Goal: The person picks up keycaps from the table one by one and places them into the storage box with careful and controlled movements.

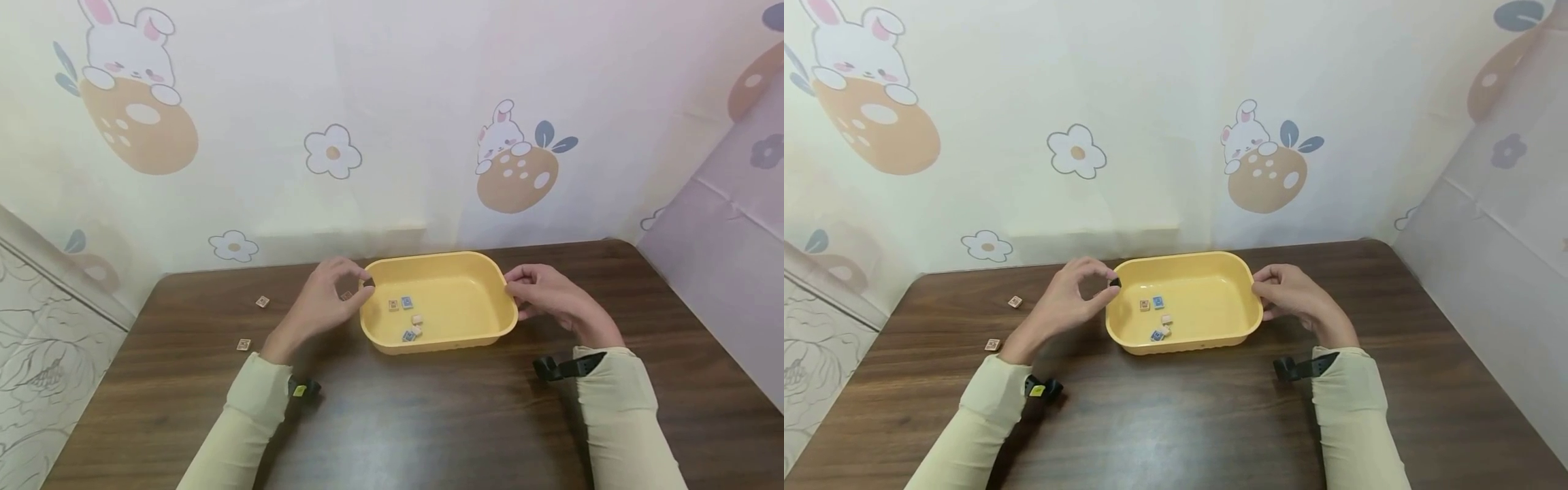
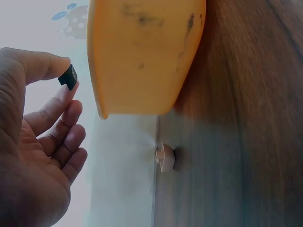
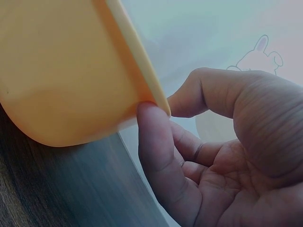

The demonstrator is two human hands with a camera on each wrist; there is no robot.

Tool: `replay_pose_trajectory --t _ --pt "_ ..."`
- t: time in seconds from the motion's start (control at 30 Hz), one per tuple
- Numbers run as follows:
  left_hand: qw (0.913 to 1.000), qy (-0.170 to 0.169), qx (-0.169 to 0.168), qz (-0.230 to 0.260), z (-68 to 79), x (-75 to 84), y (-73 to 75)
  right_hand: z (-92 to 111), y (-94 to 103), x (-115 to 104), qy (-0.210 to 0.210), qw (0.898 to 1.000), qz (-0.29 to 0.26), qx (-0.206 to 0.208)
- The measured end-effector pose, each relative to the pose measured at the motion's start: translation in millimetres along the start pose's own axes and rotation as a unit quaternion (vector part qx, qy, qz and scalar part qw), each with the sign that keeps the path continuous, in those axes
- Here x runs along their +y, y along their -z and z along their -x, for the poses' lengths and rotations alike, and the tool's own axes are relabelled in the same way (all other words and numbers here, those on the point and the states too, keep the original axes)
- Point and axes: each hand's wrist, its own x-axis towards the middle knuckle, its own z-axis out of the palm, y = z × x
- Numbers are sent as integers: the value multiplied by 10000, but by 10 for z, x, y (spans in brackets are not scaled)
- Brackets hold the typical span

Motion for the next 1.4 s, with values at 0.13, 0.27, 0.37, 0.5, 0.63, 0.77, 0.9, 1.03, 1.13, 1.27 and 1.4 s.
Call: replay_pose_trajectory --t 0.13,0.27,0.37,0.5,0.63,0.77,0.9,1.03,1.13,1.27,1.4 --pt "9999 -125 -28 17 -36 39 -32 -8 7 -6 7 10000 -7 14" --pt "9996 -256 -77 -23 -70 58 -83 -11 11 -1 7 10000 4 22" --pt "9995 -273 -160 -39 -89 68 -134 -13 11 5 6 10000 9 7" --pt "9993 -188 -310 1 -107 97 -201 -13 13 1 6 10000 -23 -10" --pt "9992 -163 -336 119 -115 132 -244 -12 23 -11 20 10000 -52 -22" --pt "9992 -183 -294 178 -119 155 -269 -10 28 -23 32 10000 -70 -40" --pt "9991 -188 -317 216 -123 167 -301 -7 22 -24 51 9999 -117 -64" --pt "9988 -207 -403 212 -125 179 -346 -5 9 -20 44 9998 -147 -88" --pt "9985 -231 -463 154 -131 200 -378 -5 7 -18 27 9998 -154 -91" --pt "9980 -345 -519 95 -150 231 -411 -4 3 -23 23 9998 -152 -84" --pt "9975 -427 -558 49 -152 255 -430 -14 -17 -18 54 9998 -163 -119"
